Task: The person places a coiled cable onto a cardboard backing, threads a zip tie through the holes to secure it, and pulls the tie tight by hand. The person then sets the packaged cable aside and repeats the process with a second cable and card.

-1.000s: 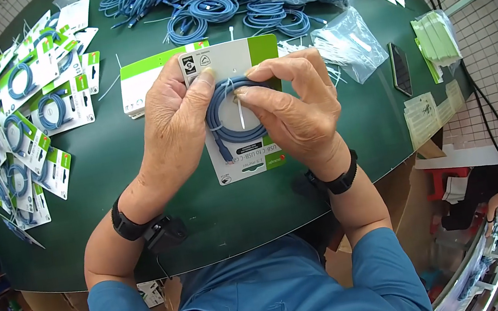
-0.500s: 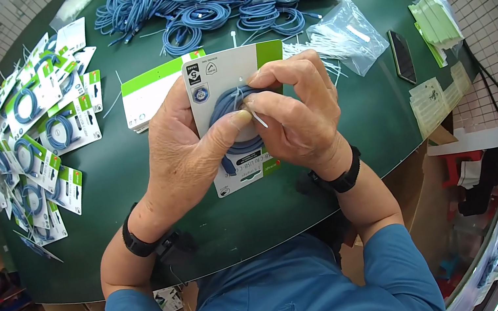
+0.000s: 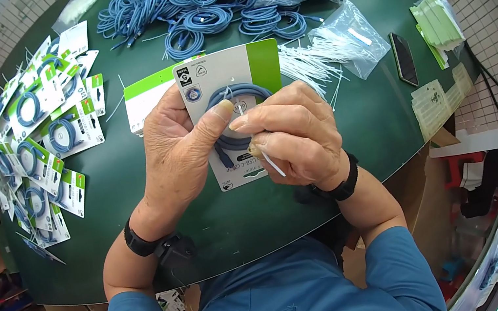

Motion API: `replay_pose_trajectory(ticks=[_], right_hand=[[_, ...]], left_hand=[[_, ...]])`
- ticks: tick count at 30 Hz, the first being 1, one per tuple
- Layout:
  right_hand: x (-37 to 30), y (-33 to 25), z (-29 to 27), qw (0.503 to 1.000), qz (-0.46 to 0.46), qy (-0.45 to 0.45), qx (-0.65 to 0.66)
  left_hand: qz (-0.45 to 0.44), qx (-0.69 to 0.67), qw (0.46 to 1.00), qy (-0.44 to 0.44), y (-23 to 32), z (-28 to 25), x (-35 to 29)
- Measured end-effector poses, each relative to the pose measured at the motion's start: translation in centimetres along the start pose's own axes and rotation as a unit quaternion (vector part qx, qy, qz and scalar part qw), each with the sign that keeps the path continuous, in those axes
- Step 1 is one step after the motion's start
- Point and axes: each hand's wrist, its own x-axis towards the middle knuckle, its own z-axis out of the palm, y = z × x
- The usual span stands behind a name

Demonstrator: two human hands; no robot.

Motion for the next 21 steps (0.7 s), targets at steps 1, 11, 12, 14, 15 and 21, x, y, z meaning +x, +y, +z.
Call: replay_pose_trajectory(ticks=[1,11,12,14,15,21], right_hand=[[0.0,0.0,0.2,1.000,-0.001,-0.002,0.001],[-0.4,0.3,0.1,0.989,0.060,-0.001,0.133],[-0.4,0.3,0.0,0.988,0.063,0.000,0.141],[-0.2,0.1,0.0,0.990,0.061,0.001,0.126],[-0.1,0.0,0.1,0.992,0.059,0.003,0.111],[0.0,0.0,0.2,0.996,0.063,0.004,0.065]], left_hand=[[0.001,-0.001,1.000,0.001,0.0,0.0,0.0],[0.000,-0.018,1.000,0.013,0.0,0.0,0.1],[-0.003,-0.022,1.000,0.012,-0.1,0.0,0.1],[-0.009,-0.026,1.000,0.013,-0.3,0.0,0.1],[-0.015,-0.029,0.999,0.013,-0.4,0.0,0.1],[-0.052,0.008,0.999,0.004,-0.9,-0.3,0.2]])
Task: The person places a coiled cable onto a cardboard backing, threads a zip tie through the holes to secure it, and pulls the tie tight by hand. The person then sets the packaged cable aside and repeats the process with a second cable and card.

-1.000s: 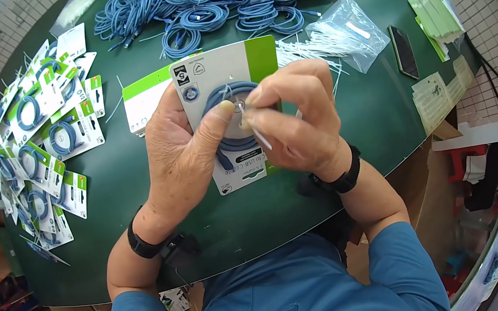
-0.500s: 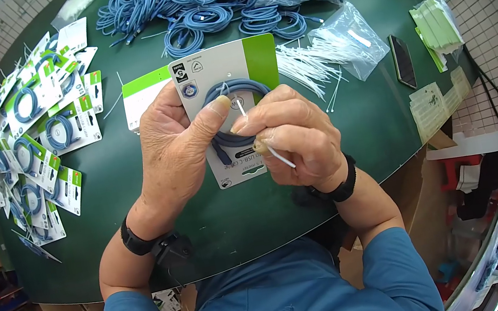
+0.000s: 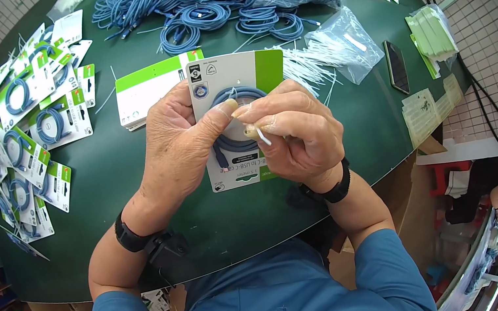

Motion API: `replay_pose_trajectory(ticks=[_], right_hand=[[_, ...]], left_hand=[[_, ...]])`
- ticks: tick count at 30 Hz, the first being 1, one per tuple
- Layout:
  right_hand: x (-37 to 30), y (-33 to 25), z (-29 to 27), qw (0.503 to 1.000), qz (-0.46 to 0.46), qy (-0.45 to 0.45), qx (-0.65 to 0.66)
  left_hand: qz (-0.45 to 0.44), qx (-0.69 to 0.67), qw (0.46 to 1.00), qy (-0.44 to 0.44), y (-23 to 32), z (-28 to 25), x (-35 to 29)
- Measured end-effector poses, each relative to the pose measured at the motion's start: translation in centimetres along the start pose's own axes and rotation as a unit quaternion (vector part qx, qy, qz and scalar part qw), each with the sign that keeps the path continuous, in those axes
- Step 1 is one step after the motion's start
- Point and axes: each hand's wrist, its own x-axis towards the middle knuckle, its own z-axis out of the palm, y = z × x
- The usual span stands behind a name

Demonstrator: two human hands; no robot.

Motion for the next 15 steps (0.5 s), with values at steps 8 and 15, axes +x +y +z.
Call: replay_pose_trajectory(ticks=[8,15], right_hand=[[0.2,0.7,-0.5,0.999,0.035,0.024,-0.025],[0.7,2.5,-1.0,0.993,0.010,0.030,-0.116]], left_hand=[[0.017,0.020,1.000,-0.015,-0.5,0.4,0.2],[0.015,0.034,0.999,-0.028,-0.5,0.5,0.1]])
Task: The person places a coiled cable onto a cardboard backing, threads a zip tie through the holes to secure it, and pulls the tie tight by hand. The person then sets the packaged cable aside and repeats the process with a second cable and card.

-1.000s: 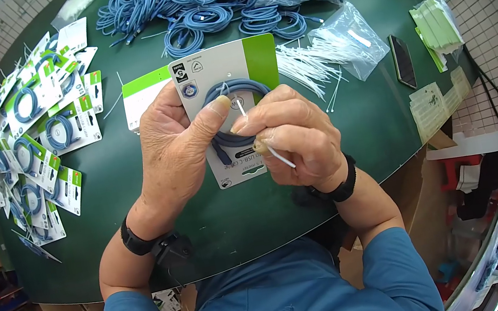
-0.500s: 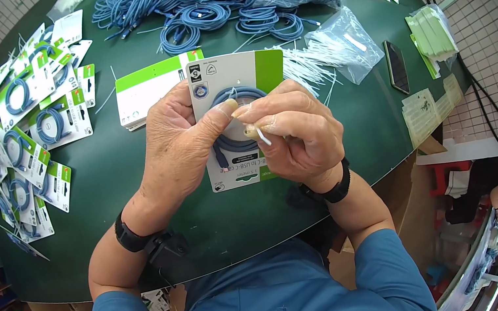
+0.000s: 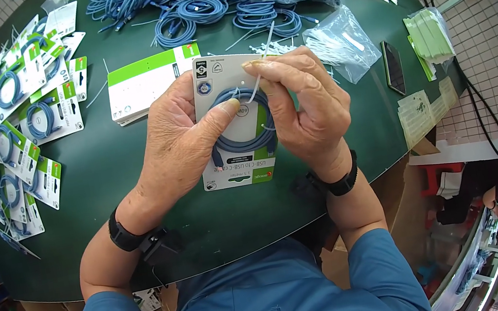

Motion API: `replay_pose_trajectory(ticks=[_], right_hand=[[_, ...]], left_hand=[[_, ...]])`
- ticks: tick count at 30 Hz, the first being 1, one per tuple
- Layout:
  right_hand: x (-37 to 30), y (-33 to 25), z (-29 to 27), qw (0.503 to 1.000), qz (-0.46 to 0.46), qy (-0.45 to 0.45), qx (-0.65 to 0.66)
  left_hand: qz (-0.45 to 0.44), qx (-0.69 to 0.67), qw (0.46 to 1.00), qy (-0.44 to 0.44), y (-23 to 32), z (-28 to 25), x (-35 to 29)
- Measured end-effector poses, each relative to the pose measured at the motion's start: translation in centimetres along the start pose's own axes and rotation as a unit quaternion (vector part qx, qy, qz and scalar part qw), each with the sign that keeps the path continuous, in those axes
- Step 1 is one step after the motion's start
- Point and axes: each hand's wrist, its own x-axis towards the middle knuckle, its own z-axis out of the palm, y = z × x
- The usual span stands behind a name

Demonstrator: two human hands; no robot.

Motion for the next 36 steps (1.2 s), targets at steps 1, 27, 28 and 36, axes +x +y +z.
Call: replay_pose_trajectory(ticks=[1,27,28,36], right_hand=[[0.0,0.0,-0.1,1.000,0.001,-0.001,-0.001],[-0.7,-1.0,-0.8,0.997,-0.055,-0.053,0.002],[-0.7,-0.9,-0.8,0.997,-0.059,-0.050,0.006],[-0.4,-0.5,-0.5,0.999,-0.031,-0.031,0.006]], left_hand=[[-0.001,-0.001,1.000,0.000,0.0,0.0,0.0],[0.026,0.029,0.999,0.023,0.7,-0.2,-0.1],[0.028,0.031,0.999,0.023,0.7,-0.2,-0.1],[0.044,0.043,0.998,0.021,0.7,0.1,-0.3]])
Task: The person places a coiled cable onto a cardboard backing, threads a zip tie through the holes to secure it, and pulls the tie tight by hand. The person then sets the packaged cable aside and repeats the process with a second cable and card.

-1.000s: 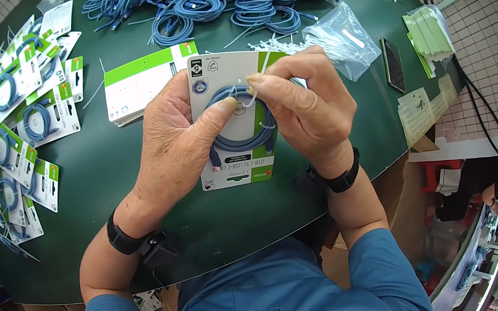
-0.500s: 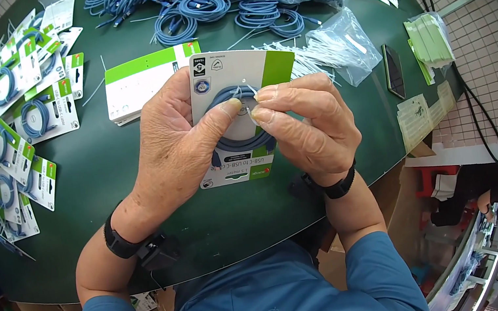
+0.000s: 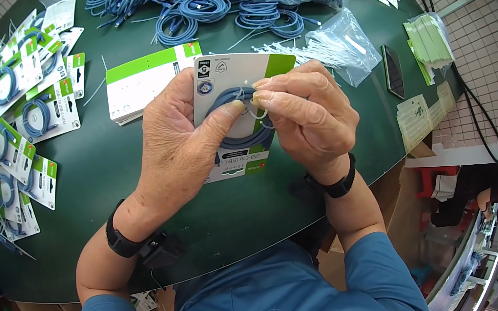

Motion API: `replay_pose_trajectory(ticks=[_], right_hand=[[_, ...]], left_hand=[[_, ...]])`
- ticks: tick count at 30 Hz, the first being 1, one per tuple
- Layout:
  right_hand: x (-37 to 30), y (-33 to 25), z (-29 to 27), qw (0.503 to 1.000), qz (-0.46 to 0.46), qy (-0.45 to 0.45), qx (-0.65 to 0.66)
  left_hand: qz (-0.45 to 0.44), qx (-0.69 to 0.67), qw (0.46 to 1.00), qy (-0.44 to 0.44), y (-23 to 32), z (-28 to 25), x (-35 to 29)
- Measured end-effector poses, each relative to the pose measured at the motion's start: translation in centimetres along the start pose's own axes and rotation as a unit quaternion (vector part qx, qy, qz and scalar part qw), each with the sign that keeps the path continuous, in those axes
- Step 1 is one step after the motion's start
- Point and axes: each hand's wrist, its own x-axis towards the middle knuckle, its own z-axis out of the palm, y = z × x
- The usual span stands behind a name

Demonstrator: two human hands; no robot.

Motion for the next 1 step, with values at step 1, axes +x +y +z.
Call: replay_pose_trajectory(ticks=[1], right_hand=[[0.07,0.00,0.02,1.000,0.015,-0.005,0.007]], left_hand=[[0.000,0.000,1.000,0.000,0.03,-0.01,-0.03]])
